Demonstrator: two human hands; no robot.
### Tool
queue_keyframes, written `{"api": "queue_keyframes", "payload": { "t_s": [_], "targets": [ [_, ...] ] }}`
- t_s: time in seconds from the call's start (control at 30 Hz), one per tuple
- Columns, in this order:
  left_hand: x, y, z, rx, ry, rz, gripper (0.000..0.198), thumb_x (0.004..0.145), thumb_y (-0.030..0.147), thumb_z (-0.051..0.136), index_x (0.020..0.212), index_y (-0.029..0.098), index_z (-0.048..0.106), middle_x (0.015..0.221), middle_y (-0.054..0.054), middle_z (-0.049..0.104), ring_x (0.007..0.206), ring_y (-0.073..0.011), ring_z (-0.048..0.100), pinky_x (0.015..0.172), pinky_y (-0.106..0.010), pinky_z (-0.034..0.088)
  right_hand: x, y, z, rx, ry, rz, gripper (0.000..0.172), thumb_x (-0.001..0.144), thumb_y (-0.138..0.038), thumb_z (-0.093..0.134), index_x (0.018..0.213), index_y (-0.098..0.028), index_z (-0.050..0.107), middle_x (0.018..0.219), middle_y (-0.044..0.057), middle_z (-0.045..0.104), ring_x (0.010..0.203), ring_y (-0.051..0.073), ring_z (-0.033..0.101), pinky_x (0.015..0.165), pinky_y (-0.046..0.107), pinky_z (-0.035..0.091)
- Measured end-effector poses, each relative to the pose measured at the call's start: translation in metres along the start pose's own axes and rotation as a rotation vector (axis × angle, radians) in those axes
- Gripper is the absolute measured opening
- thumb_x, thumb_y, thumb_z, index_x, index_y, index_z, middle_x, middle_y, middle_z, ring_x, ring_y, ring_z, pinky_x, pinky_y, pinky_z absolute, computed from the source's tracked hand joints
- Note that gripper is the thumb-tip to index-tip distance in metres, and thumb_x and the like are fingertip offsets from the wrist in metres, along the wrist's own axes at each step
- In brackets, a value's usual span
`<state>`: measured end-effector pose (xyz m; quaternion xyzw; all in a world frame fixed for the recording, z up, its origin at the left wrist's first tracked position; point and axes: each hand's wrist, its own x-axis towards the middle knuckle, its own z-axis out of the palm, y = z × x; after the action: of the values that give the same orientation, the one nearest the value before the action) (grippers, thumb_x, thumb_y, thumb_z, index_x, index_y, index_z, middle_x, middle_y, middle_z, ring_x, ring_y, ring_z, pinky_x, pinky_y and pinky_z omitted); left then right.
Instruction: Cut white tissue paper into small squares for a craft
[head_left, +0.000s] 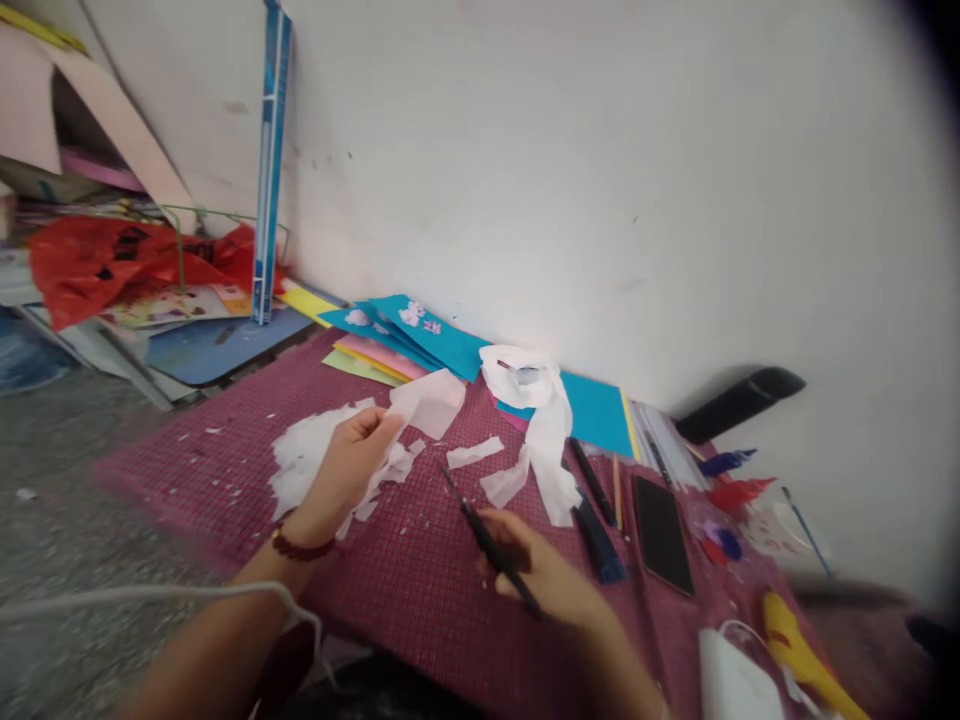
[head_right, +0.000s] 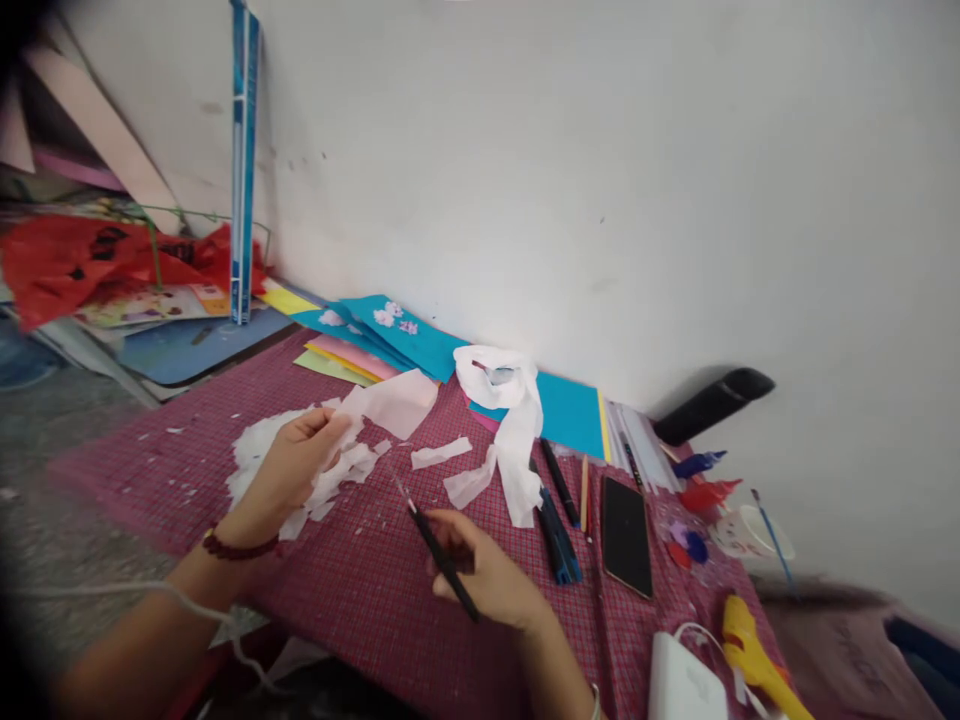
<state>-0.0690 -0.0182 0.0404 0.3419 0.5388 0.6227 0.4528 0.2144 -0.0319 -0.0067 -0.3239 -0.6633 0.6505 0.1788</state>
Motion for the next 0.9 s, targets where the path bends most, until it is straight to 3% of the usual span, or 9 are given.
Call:
{"api": "queue_keyframes", "payload": {
  "t_s": [0.1,0.23,0.4,0.73,0.83,0.9],
  "targets": [
    [-0.014,0.006,-0.022,0.008,-0.024,-0.047,0.03,0.073,0.042,0.073,0.069,0.018,0.055,0.048,0.009,0.041,0.038,-0.0043,0.028,0.039,-0.019,0.018,0.015,-0.017,0.015,0.07,-0.137,-0.086,0.08,0.076,-0.052,0.078,0.143,-0.025,0.044,0.108,0.008,0.058,0.095,0.022,0.058,0.082,0.037,0.047],
    [-0.028,0.004,-0.043,0.029,-0.074,-0.125,0.031,0.072,0.042,0.072,0.065,0.018,0.054,0.046,0.008,0.039,0.038,-0.0046,0.029,0.039,-0.018,0.019,0.037,-0.03,0.036,0.087,-0.193,-0.092,0.078,0.078,-0.056,0.077,0.141,-0.024,0.046,0.102,0.005,0.057,0.089,0.018,0.056,0.083,0.036,0.047],
    [-0.035,0.0,-0.061,0.043,-0.094,-0.158,0.031,0.069,0.043,0.073,0.064,0.018,0.056,0.048,0.007,0.043,0.039,-0.0055,0.032,0.039,-0.019,0.021,0.058,-0.036,0.056,0.126,-0.161,-0.082,0.08,0.076,-0.06,0.078,0.14,-0.022,0.049,0.1,0.004,0.058,0.086,0.016,0.055,0.081,0.033,0.047],
    [-0.03,-0.001,-0.078,0.017,-0.136,-0.134,0.025,0.068,0.04,0.071,0.064,0.019,0.058,0.048,0.007,0.042,0.038,-0.0058,0.031,0.038,-0.02,0.022,0.074,-0.036,0.08,0.172,-0.063,0.008,0.074,0.075,-0.062,0.075,0.133,-0.02,0.054,0.077,-0.003,0.055,0.051,0.007,0.044,0.047,0.022,0.032],
    [-0.03,-0.008,-0.089,-0.008,-0.156,-0.143,0.023,0.067,0.036,0.073,0.066,0.018,0.059,0.052,0.007,0.044,0.04,-0.0053,0.033,0.04,-0.02,0.023,0.075,-0.038,0.082,0.162,-0.037,0.009,0.078,0.076,-0.066,0.073,0.135,-0.019,0.051,0.076,-0.003,0.054,0.049,0.007,0.043,0.047,0.023,0.03],
    [-0.03,-0.01,-0.095,-0.029,-0.128,-0.14,0.022,0.065,0.033,0.074,0.066,0.017,0.059,0.054,0.006,0.046,0.042,-0.0055,0.037,0.041,-0.019,0.026,0.074,-0.042,0.08,0.134,-0.061,-0.01,0.077,0.076,-0.069,0.071,0.132,-0.02,0.052,0.082,-0.001,0.056,0.058,0.009,0.047,0.053,0.024,0.036]
  ]
}}
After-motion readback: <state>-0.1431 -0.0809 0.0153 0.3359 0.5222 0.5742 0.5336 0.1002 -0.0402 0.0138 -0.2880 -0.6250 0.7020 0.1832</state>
